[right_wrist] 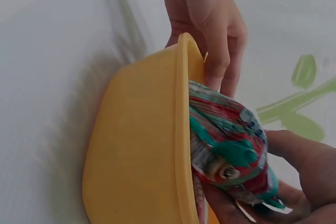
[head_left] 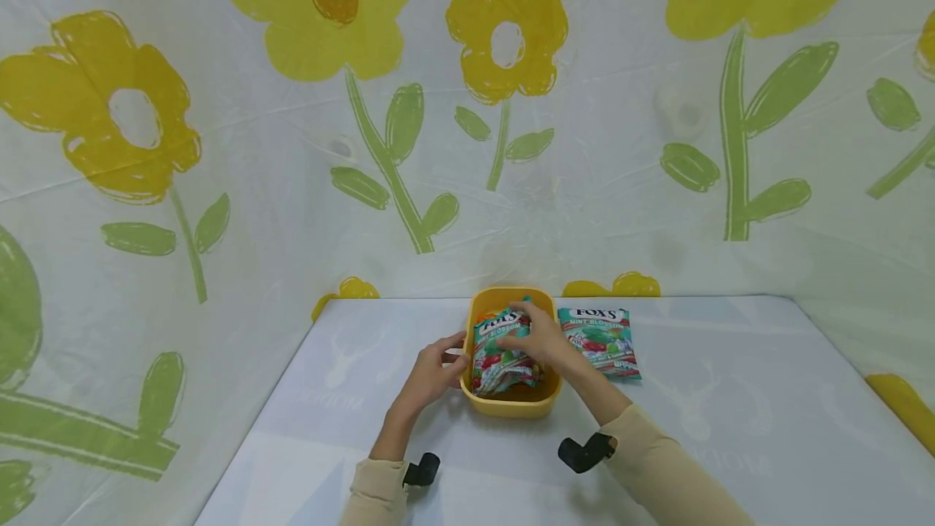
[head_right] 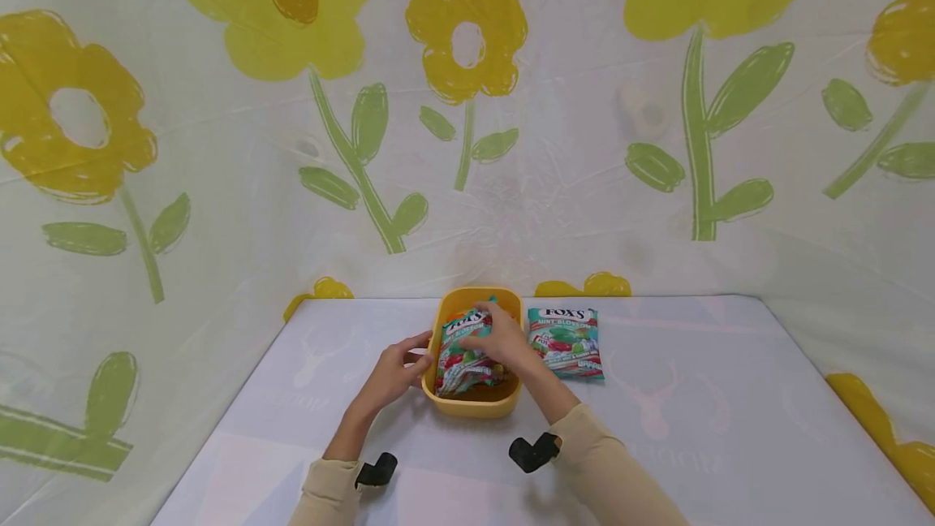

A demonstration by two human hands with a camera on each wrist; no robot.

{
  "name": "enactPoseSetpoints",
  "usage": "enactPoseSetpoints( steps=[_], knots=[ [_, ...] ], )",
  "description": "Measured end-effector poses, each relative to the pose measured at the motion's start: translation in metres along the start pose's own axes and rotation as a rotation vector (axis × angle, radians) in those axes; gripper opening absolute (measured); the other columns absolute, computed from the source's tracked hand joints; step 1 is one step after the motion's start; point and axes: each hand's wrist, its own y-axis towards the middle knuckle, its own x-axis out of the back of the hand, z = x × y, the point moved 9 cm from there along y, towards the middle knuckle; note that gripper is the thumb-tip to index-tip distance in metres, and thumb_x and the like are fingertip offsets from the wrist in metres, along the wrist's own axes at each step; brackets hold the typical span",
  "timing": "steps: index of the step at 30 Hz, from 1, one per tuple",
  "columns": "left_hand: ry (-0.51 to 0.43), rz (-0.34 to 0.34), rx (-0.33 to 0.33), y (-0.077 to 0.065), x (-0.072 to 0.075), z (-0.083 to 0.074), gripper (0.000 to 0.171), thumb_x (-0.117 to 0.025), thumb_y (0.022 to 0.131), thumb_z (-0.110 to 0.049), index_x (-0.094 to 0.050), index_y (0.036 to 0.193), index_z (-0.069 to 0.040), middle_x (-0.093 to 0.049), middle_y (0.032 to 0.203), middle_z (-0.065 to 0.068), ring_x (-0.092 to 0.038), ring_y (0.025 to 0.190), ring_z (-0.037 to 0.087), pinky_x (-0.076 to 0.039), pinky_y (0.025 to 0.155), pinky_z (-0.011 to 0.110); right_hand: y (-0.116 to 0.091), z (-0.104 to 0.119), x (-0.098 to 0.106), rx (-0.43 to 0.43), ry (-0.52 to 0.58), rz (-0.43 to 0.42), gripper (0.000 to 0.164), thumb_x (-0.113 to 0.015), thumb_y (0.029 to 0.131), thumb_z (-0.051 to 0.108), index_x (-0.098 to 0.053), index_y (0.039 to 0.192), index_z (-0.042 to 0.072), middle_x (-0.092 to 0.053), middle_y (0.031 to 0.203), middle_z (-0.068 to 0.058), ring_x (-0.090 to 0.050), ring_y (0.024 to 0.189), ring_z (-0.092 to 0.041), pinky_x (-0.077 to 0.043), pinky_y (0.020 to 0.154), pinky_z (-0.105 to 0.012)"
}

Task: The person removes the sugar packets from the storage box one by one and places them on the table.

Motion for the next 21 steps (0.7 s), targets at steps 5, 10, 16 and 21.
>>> enactPoseSetpoints(
  steps=[5, 10, 16, 21],
  knots=[
    [0.005, -0.003, 0.01, 0.0, 0.0, 0.002, 0.05, -0.06, 0.097, -0.017, -0.048, 0.143, -0.003, -0.06, 0.13, 0.022, -0.065, 0.111, 0.035, -0.062, 0.062, 0.026, -0.005, 0.002, 0.003, 0.019, -0.004, 0.023, 0.069, -0.075, 0.086, 0.025, -0.043, 0.147, 0.014, -0.054, 0.139, -0.015, -0.056, 0.116, -0.031, -0.049, 0.102, -0.054],
    [0.018, -0.001, 0.019, 0.0, 0.0, 0.001, 0.051, -0.06, 0.097, -0.018, -0.048, 0.144, -0.004, -0.059, 0.131, 0.021, -0.065, 0.111, 0.035, -0.062, 0.063, 0.026, -0.009, 0.004, 0.002, 0.027, -0.094, 0.012, 0.07, -0.076, 0.085, 0.021, -0.043, 0.147, 0.01, -0.054, 0.141, -0.016, -0.057, 0.121, -0.034, -0.05, 0.101, -0.054],
    [0.002, 0.002, 0.001, -0.002, 0.001, -0.004, 0.05, -0.059, 0.097, -0.017, -0.047, 0.144, -0.001, -0.059, 0.13, 0.024, -0.065, 0.111, 0.036, -0.062, 0.063, 0.027, -0.011, 0.01, 0.002, 0.091, -0.118, -0.017, 0.069, -0.075, 0.085, 0.012, -0.044, 0.146, 0.007, -0.051, 0.146, -0.016, -0.05, 0.131, -0.037, -0.041, 0.11, -0.058],
    [0.004, -0.007, 0.001, -0.001, 0.0, -0.003, 0.05, -0.059, 0.097, -0.016, -0.047, 0.144, -0.001, -0.059, 0.131, 0.024, -0.065, 0.111, 0.037, -0.062, 0.062, 0.027, -0.009, 0.006, 0.004, 0.108, -0.04, 0.019, 0.064, -0.073, 0.087, 0.01, -0.046, 0.145, 0.011, -0.047, 0.149, -0.015, -0.046, 0.134, -0.038, -0.042, 0.109, -0.057]
  ],
)
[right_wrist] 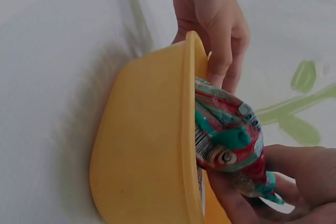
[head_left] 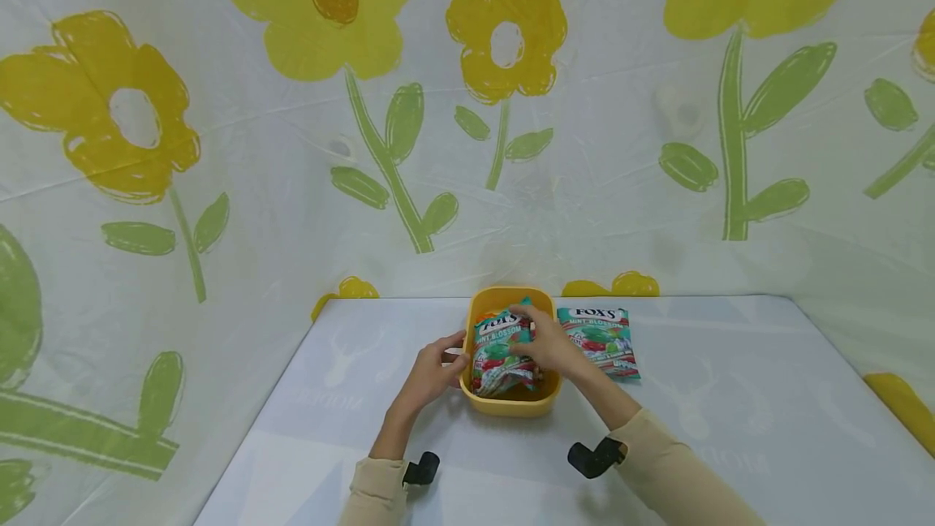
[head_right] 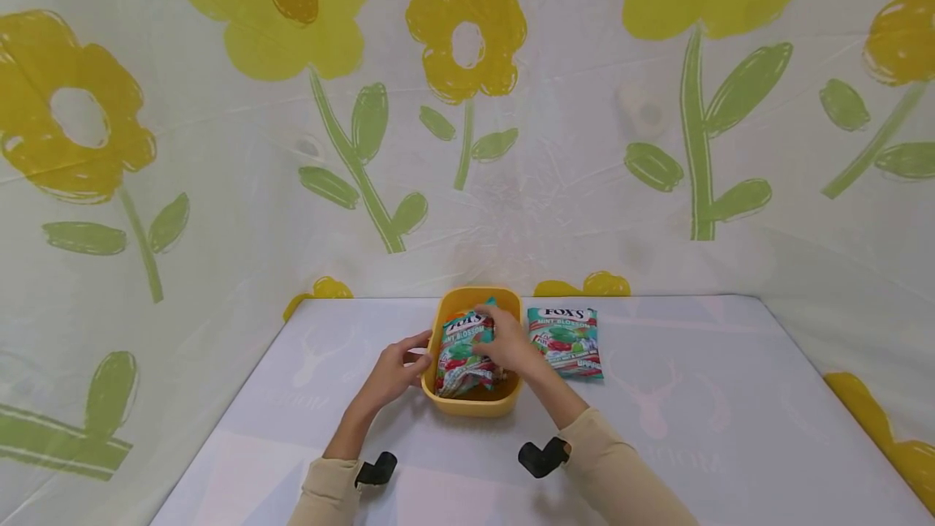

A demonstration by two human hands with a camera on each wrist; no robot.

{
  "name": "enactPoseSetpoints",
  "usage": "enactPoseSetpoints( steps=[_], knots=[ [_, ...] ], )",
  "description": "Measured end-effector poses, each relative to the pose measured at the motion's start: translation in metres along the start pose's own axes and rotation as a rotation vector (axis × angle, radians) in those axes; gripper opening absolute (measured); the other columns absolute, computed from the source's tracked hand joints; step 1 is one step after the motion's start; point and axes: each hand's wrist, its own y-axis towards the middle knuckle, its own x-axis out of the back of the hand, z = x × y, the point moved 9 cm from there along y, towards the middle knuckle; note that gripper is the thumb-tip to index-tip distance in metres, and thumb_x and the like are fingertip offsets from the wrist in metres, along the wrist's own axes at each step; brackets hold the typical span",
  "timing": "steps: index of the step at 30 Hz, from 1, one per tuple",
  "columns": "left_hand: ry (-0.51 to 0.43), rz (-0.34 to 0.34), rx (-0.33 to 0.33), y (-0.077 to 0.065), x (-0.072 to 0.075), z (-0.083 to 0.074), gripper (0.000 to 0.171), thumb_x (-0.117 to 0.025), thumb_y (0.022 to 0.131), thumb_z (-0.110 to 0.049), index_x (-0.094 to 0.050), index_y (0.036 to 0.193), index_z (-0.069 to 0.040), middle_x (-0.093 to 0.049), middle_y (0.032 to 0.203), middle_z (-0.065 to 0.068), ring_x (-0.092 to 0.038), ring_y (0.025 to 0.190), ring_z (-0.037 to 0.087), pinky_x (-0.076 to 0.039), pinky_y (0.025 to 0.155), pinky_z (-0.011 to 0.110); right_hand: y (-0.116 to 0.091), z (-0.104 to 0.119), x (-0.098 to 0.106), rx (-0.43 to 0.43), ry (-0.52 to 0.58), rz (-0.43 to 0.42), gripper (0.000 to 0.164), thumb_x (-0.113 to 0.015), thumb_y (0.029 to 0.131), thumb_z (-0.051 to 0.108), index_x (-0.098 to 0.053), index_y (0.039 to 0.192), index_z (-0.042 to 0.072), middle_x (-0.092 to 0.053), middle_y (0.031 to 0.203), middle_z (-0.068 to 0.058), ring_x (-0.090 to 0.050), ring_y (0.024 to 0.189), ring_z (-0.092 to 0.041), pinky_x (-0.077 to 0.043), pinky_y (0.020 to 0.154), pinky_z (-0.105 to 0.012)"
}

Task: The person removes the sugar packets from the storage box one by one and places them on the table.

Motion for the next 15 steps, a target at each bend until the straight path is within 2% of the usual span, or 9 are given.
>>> enactPoseSetpoints(
  steps=[4, 8, 11, 15],
  knots=[
    [-0.006, 0.014, -0.014, -0.006, 0.002, -0.018, 0.049, -0.056, 0.098, -0.009, -0.044, 0.143, 0.006, -0.057, 0.131, 0.03, -0.063, 0.111, 0.043, -0.063, 0.063, 0.032, -0.001, -0.004, 0.003, -0.018, 0.115, 0.036, 0.063, -0.07, 0.089, 0.01, -0.045, 0.146, 0.012, -0.042, 0.15, -0.018, -0.053, 0.122, -0.036, -0.055, 0.093, -0.046],
    [-0.014, 0.036, -0.015, -0.01, 0.003, -0.028, 0.05, -0.056, 0.097, -0.007, -0.043, 0.142, 0.009, -0.056, 0.131, 0.032, -0.063, 0.112, 0.044, -0.063, 0.065, 0.034, -0.001, -0.009, 0.004, -0.061, 0.25, 0.071, 0.065, -0.07, 0.089, 0.011, -0.042, 0.148, 0.014, -0.039, 0.151, -0.02, -0.062, 0.098, -0.026, -0.057, 0.074, -0.034],
    [-0.019, 0.028, -0.013, -0.006, 0.001, -0.019, 0.05, -0.057, 0.097, -0.007, -0.043, 0.143, 0.008, -0.056, 0.131, 0.031, -0.063, 0.112, 0.044, -0.063, 0.063, 0.032, 0.001, -0.013, 0.003, -0.075, 0.317, 0.092, 0.067, -0.07, 0.09, 0.01, -0.039, 0.15, 0.014, -0.036, 0.152, -0.021, -0.064, 0.085, -0.02, -0.058, 0.067, -0.031],
    [-0.02, 0.008, -0.024, 0.0, 0.0, -0.002, 0.05, -0.058, 0.097, -0.01, -0.045, 0.143, 0.004, -0.058, 0.13, 0.028, -0.064, 0.111, 0.041, -0.062, 0.06, 0.027, 0.003, -0.014, 0.005, -0.084, 0.36, 0.098, 0.068, -0.07, 0.09, 0.011, -0.039, 0.149, 0.018, -0.034, 0.152, -0.021, -0.065, 0.082, -0.018, -0.06, 0.067, -0.032]
  ],
)
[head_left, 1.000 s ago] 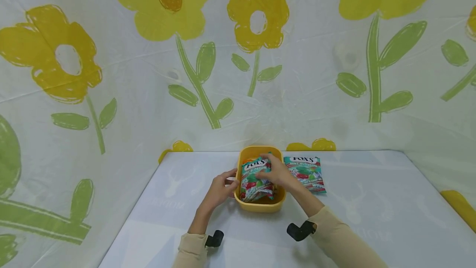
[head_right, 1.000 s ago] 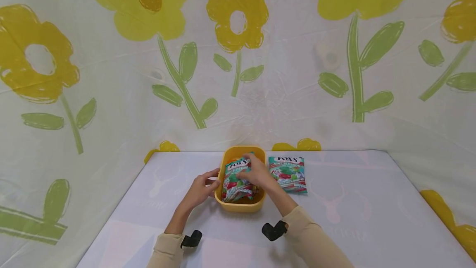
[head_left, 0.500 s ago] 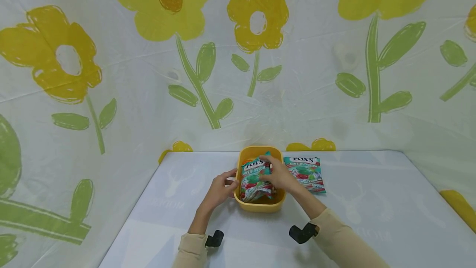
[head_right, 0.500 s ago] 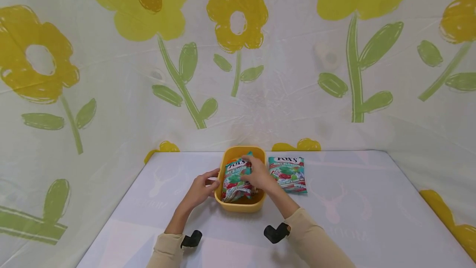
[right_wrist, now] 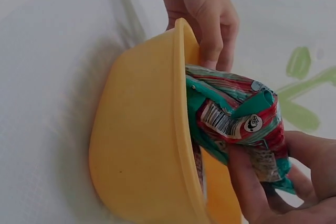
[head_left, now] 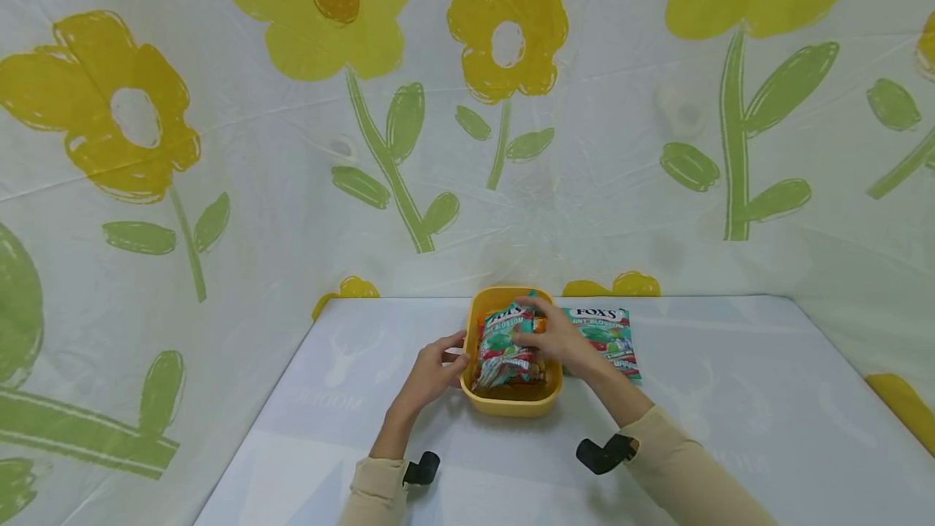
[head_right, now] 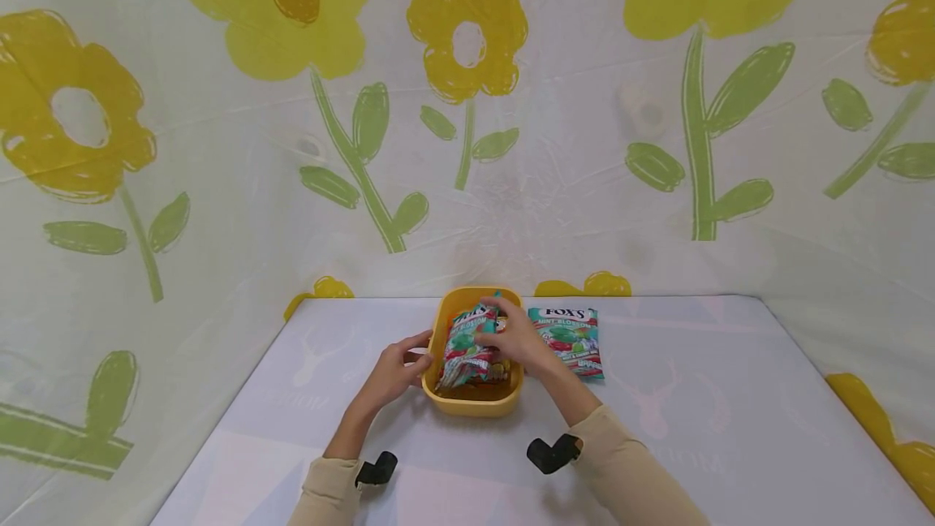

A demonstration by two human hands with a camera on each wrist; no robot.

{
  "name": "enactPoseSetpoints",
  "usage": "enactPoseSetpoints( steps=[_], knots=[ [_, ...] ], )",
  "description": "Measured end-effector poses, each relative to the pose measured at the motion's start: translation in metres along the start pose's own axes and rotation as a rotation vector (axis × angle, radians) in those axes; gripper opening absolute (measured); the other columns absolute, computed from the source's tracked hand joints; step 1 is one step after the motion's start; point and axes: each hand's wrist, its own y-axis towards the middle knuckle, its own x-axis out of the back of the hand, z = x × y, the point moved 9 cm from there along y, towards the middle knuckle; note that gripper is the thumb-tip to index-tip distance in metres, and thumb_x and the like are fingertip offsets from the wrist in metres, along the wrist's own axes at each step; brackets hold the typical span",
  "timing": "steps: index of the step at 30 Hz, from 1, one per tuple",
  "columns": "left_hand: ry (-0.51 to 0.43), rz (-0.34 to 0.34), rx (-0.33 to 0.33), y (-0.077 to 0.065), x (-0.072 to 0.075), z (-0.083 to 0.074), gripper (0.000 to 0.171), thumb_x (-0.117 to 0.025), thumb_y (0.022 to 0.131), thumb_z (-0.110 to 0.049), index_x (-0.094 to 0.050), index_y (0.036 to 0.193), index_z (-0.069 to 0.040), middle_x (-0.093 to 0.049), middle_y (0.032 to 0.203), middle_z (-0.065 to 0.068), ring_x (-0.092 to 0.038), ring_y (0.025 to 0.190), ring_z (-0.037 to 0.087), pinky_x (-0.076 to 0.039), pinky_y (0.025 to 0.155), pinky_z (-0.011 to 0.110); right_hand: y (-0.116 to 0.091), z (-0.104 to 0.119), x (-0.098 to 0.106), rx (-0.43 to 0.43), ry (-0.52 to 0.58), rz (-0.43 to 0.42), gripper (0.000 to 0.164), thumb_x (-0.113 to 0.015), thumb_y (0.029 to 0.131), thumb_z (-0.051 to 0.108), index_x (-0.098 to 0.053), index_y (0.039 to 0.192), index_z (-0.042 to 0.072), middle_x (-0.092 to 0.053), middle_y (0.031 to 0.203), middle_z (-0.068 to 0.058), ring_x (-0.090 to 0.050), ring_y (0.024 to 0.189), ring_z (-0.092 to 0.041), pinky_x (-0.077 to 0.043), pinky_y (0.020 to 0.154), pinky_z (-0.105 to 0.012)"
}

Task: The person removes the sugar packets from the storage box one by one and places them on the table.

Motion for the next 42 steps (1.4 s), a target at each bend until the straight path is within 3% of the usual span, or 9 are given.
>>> enactPoseSetpoints(
  steps=[4, 14, 22, 30, 42],
  knots=[
    [0.003, -0.005, 0.002, 0.002, 0.0, 0.006, 0.049, -0.059, 0.097, -0.012, -0.047, 0.143, 0.002, -0.059, 0.13, 0.025, -0.065, 0.11, 0.039, -0.061, 0.059, 0.025, 0.0, 0.002, 0.001, 0.0, 0.036, 0.008, 0.067, -0.07, 0.09, 0.011, -0.039, 0.148, 0.022, -0.034, 0.151, -0.021, -0.067, 0.081, -0.019, -0.062, 0.069, -0.035],
    [0.019, 0.015, 0.026, -0.002, 0.0, -0.009, 0.05, -0.055, 0.097, -0.006, -0.042, 0.144, 0.007, -0.054, 0.133, 0.032, -0.062, 0.113, 0.045, -0.063, 0.065, 0.036, -0.001, 0.002, 0.008, 0.021, 0.045, 0.002, 0.069, -0.072, 0.089, 0.013, -0.039, 0.149, 0.019, -0.04, 0.147, -0.021, -0.063, 0.103, -0.027, -0.063, 0.073, -0.036],
    [0.029, -0.002, 0.031, 0.002, 0.001, 0.007, 0.05, -0.059, 0.097, -0.016, -0.047, 0.144, -0.003, -0.058, 0.133, 0.023, -0.064, 0.112, 0.037, -0.062, 0.062, 0.026, -0.002, 0.002, 0.012, 0.027, 0.037, 0.011, 0.068, -0.072, 0.089, 0.016, -0.04, 0.149, 0.022, -0.036, 0.151, -0.02, -0.064, 0.1, -0.026, -0.062, 0.074, -0.036],
    [0.029, 0.004, 0.035, 0.002, 0.0, 0.007, 0.051, -0.059, 0.096, -0.016, -0.047, 0.144, -0.003, -0.058, 0.132, 0.022, -0.064, 0.112, 0.037, -0.062, 0.062, 0.027, -0.003, 0.005, 0.017, 0.036, 0.054, 0.013, 0.068, -0.073, 0.089, 0.019, -0.041, 0.149, 0.022, -0.039, 0.15, -0.02, -0.067, 0.092, -0.023, -0.062, 0.072, -0.036],
    [0.026, 0.003, 0.056, 0.002, 0.0, 0.009, 0.05, -0.059, 0.097, -0.018, -0.048, 0.145, -0.007, -0.058, 0.133, 0.021, -0.065, 0.11, 0.033, -0.062, 0.063, 0.027, -0.011, 0.008, 0.031, 0.045, 0.039, 0.0, 0.07, -0.075, 0.087, 0.025, -0.041, 0.148, 0.026, -0.032, 0.155, -0.018, -0.063, 0.109, -0.03, -0.062, 0.08, -0.039]
  ],
)
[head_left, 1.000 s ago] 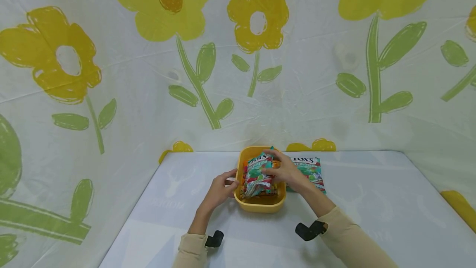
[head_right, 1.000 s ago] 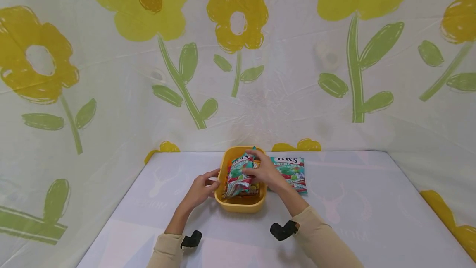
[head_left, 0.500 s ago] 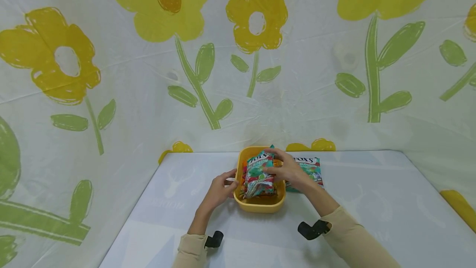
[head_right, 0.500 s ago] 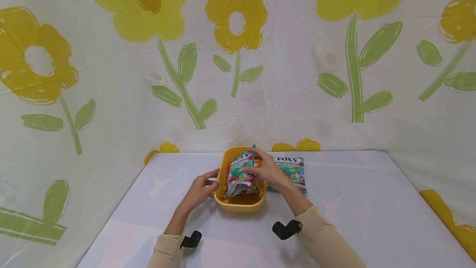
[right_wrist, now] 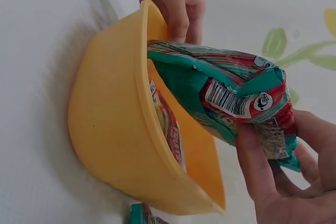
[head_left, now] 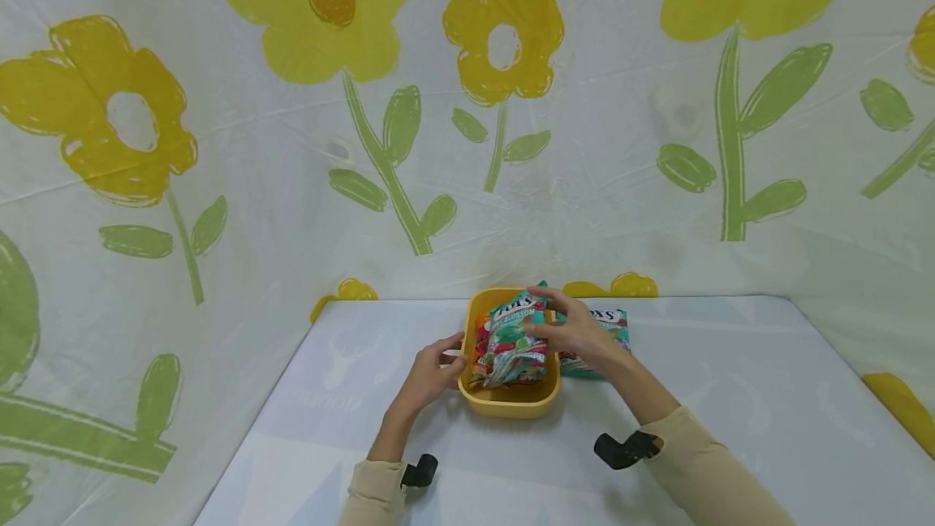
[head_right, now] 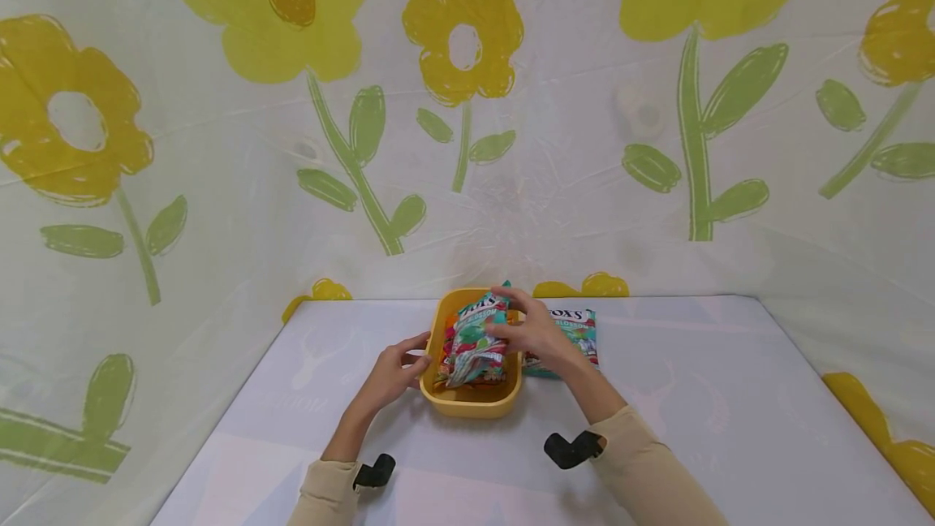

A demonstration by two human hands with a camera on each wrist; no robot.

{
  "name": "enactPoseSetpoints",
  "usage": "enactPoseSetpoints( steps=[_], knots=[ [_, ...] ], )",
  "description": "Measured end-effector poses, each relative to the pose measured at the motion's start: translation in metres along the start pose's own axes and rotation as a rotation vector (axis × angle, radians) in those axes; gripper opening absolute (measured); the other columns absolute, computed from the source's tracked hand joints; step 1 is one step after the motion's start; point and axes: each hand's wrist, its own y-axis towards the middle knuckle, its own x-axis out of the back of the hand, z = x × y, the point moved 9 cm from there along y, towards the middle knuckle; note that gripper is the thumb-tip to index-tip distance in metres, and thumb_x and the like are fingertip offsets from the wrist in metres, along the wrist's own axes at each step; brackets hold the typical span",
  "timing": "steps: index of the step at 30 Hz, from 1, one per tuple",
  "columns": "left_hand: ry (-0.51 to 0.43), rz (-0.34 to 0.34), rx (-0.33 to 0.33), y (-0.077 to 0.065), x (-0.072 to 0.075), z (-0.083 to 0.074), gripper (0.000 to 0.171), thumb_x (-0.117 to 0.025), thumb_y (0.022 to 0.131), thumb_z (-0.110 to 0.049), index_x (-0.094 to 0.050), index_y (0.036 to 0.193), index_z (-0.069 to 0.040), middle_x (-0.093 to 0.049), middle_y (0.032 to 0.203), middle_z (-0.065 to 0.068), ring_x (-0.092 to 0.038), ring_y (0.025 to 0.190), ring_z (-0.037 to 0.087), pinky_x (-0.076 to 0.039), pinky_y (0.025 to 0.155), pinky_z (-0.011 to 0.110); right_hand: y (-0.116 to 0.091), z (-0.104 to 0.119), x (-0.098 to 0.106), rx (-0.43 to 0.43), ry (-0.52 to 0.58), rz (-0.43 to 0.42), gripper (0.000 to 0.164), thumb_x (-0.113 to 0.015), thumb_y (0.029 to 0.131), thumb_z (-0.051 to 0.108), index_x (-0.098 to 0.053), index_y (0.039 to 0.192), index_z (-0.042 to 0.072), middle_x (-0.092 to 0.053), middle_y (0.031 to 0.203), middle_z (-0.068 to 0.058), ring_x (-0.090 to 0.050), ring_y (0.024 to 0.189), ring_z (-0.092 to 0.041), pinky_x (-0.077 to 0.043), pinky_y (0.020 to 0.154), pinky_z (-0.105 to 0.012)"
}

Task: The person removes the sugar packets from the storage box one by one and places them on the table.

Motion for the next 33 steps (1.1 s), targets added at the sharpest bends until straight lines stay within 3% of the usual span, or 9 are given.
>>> enactPoseSetpoints(
  steps=[8, 14, 19, 33],
  knots=[
    [0.0, -0.003, -0.013, -0.001, 0.0, -0.002, 0.05, -0.058, 0.097, -0.019, -0.048, 0.145, -0.006, -0.058, 0.133, 0.022, -0.065, 0.111, 0.035, -0.062, 0.063, 0.027, -0.004, 0.003, 0.012, 0.039, -0.016, 0.004, 0.07, -0.074, 0.087, 0.027, -0.041, 0.149, 0.027, -0.025, 0.16, -0.018, -0.048, 0.132, -0.042, -0.061, 0.084, -0.041],
    [-0.003, -0.009, -0.005, -0.001, 0.0, -0.002, 0.051, -0.059, 0.097, -0.018, -0.048, 0.145, -0.007, -0.057, 0.134, 0.022, -0.065, 0.111, 0.035, -0.062, 0.063, 0.027, -0.007, 0.002, 0.023, 0.039, -0.056, -0.01, 0.071, -0.074, 0.087, 0.033, -0.04, 0.149, 0.028, -0.031, 0.158, -0.016, -0.049, 0.129, -0.042, -0.06, 0.088, -0.045],
    [-0.008, -0.009, 0.001, -0.002, 0.0, -0.002, 0.051, -0.059, 0.097, -0.018, -0.047, 0.145, -0.007, -0.057, 0.134, 0.021, -0.065, 0.111, 0.034, -0.062, 0.063, 0.027, -0.01, 0.002, 0.032, 0.033, -0.078, -0.016, 0.071, -0.074, 0.086, 0.036, -0.04, 0.149, 0.028, -0.027, 0.16, -0.014, -0.043, 0.135, -0.043, -0.059, 0.09, -0.046],
    [-0.006, -0.009, 0.01, -0.002, 0.0, -0.001, 0.051, -0.059, 0.097, -0.018, -0.047, 0.145, -0.007, -0.057, 0.135, 0.021, -0.064, 0.112, 0.034, -0.062, 0.064, 0.027, -0.018, 0.003, 0.057, 0.076, -0.087, -0.015, 0.072, -0.072, 0.088, 0.035, -0.037, 0.15, 0.025, -0.031, 0.157, -0.019, -0.055, 0.122, -0.04, -0.061, 0.085, -0.044]
  ],
)
